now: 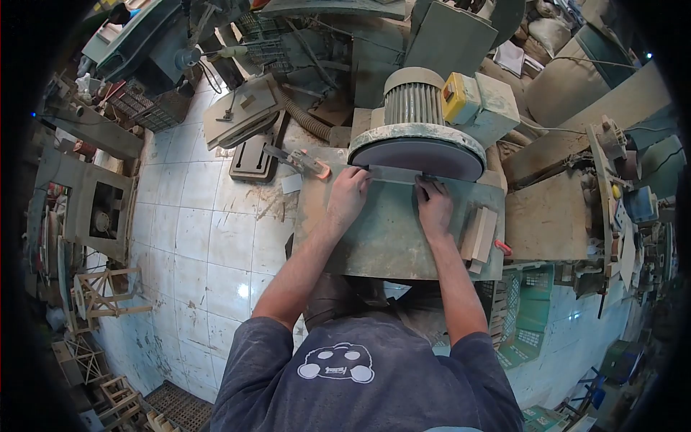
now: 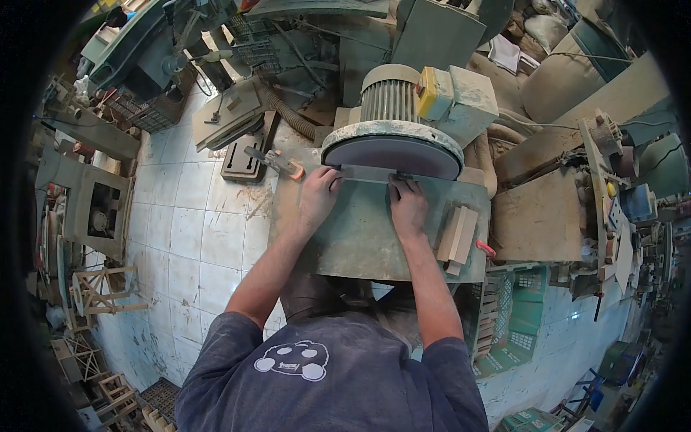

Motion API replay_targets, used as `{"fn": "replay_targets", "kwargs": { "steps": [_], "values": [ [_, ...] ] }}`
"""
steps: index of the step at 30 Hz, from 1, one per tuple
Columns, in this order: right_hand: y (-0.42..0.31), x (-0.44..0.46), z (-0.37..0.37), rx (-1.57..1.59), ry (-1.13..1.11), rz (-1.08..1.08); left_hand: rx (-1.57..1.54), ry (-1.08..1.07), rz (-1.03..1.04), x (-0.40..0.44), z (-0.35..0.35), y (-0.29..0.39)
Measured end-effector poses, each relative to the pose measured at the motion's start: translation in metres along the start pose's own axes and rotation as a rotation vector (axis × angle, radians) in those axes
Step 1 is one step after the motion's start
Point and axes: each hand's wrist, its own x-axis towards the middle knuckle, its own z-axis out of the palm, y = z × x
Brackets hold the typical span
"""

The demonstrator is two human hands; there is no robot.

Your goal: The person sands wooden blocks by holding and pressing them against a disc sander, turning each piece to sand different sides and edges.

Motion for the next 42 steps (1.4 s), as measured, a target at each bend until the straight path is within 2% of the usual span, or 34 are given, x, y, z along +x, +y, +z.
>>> {"fn": "replay_targets", "kwargs": {
  "steps": [7, 9, 10, 12, 13, 15, 17, 20, 42],
  "values": [
    [-0.004, -0.001, 0.006, 0.019, -0.007, -0.056, -0.026, 0.090, 0.009, -0.005, -0.003, -0.001],
    [-0.016, -0.005, 0.001, 0.243, -0.119, 0.231, -0.068, 0.096, -0.028, -0.009, -0.005, -0.003],
    [-0.016, -0.013, -0.002, 0.246, -0.114, 0.226, -0.115, 0.097, -0.071, -0.011, -0.006, -0.003],
    [-0.014, -0.035, -0.010, 0.382, -0.225, 0.209, -0.103, 0.086, -0.024, -0.014, -0.009, -0.002],
    [-0.017, -0.044, -0.014, 0.381, -0.233, 0.208, -0.092, 0.066, 0.013, -0.017, -0.009, -0.001],
    [-0.029, -0.061, -0.021, 0.174, -0.156, -0.036, -0.102, 0.045, 0.023, -0.018, -0.009, 0.009],
    [-0.042, -0.068, -0.020, 0.158, -0.223, 0.005, -0.117, 0.017, 0.045, -0.017, -0.003, 0.019],
    [-0.051, -0.069, -0.019, 0.052, -0.190, -0.077, -0.099, -0.091, 0.066, -0.015, 0.008, 0.026],
    [-0.047, -0.052, -0.008, 0.015, -0.215, -0.062, -0.118, -0.085, 0.095, -0.015, 0.012, 0.021]
  ]
}}
